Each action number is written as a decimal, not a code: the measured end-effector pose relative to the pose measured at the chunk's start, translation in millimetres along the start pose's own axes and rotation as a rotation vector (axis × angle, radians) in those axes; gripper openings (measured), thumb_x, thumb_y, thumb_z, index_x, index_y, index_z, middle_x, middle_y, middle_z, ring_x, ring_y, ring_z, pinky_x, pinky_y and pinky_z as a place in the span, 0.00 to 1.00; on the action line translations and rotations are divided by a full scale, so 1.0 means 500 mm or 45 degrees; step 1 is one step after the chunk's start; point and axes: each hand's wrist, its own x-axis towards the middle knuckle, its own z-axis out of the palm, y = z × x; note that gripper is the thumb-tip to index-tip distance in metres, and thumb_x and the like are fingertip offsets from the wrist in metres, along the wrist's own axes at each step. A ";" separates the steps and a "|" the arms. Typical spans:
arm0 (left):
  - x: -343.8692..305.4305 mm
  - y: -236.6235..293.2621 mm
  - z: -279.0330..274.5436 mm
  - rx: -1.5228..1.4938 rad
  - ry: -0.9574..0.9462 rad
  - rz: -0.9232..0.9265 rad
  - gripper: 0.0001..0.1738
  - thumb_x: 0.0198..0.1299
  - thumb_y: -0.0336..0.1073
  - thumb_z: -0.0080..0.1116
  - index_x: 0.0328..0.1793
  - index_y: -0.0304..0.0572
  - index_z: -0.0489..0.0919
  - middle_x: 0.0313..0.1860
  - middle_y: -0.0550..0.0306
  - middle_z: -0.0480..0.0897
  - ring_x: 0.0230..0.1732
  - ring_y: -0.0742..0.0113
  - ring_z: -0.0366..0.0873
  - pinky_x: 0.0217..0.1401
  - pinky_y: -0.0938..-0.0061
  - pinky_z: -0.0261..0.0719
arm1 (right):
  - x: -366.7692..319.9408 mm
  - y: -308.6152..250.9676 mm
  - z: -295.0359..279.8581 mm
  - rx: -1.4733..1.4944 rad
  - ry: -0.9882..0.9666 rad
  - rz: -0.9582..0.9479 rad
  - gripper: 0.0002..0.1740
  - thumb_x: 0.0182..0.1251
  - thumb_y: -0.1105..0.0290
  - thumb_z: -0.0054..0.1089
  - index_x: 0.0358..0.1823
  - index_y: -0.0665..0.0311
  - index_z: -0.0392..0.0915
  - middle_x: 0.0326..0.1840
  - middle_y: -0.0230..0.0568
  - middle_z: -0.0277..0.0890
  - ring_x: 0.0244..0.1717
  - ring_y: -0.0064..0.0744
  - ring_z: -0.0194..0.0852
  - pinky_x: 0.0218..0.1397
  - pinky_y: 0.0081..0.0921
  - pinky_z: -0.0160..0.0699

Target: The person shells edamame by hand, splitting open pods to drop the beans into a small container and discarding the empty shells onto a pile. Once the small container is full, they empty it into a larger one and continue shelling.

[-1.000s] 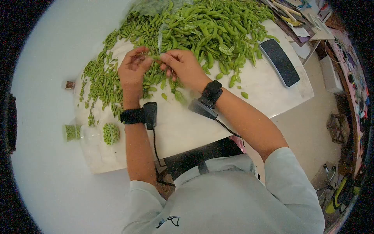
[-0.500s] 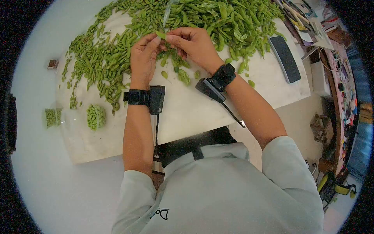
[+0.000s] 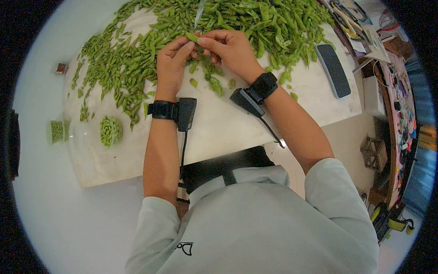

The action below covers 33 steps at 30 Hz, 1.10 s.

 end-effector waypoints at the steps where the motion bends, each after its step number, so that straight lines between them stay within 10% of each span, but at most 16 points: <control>1: 0.000 0.000 0.000 0.010 0.014 0.003 0.10 0.58 0.30 0.57 0.41 0.29 0.78 0.31 0.59 0.78 0.31 0.74 0.73 0.37 0.81 0.71 | 0.000 0.001 -0.001 0.001 -0.004 0.000 0.14 0.64 0.63 0.59 0.41 0.67 0.80 0.22 0.27 0.74 0.18 0.12 0.67 0.21 0.12 0.67; 33: -0.003 -0.005 0.001 0.235 0.090 0.019 0.06 0.58 0.29 0.53 0.33 0.33 0.76 0.28 0.61 0.78 0.31 0.75 0.74 0.38 0.81 0.71 | 0.000 -0.004 -0.003 -0.001 -0.085 0.140 0.13 0.63 0.64 0.60 0.34 0.70 0.80 0.22 0.32 0.76 0.16 0.14 0.69 0.19 0.13 0.70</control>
